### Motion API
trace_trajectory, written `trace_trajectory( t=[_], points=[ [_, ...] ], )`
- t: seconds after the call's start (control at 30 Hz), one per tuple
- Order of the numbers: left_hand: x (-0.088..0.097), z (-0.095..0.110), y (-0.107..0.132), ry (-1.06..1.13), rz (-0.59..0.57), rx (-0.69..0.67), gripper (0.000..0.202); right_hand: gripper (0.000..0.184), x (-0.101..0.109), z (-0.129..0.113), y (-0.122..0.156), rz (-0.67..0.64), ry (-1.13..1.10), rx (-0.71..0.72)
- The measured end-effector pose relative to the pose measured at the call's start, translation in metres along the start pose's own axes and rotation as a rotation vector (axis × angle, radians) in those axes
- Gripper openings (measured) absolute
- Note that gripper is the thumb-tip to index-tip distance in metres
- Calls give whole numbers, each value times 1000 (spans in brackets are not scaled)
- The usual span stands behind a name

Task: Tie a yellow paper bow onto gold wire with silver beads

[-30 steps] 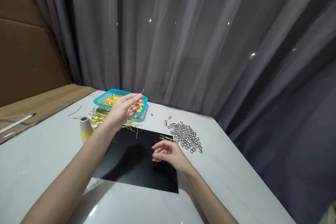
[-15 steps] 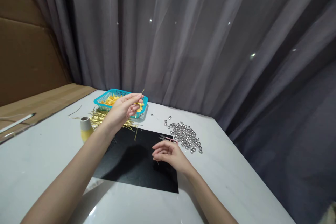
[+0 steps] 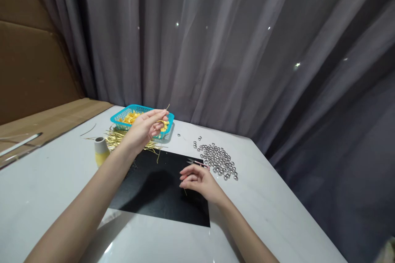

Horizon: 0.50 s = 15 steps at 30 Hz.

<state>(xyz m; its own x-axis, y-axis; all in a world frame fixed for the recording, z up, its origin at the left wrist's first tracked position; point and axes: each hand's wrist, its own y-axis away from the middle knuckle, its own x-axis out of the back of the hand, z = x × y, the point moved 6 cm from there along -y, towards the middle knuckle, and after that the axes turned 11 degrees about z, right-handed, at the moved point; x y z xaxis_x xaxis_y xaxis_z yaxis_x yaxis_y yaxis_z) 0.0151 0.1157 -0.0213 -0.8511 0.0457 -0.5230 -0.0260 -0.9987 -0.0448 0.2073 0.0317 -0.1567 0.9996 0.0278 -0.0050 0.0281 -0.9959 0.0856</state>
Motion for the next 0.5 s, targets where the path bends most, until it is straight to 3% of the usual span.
trace_trajectory(
  t=[0.3, 0.5],
  points=[
    [-1, 0, 0, -25, -20, -2, 34, 41, 0, 3, 0, 3, 14, -17],
    [-13, -1, 15, -163, -166, 29, 26, 42, 2, 18, 9, 41, 29, -39]
  ],
)
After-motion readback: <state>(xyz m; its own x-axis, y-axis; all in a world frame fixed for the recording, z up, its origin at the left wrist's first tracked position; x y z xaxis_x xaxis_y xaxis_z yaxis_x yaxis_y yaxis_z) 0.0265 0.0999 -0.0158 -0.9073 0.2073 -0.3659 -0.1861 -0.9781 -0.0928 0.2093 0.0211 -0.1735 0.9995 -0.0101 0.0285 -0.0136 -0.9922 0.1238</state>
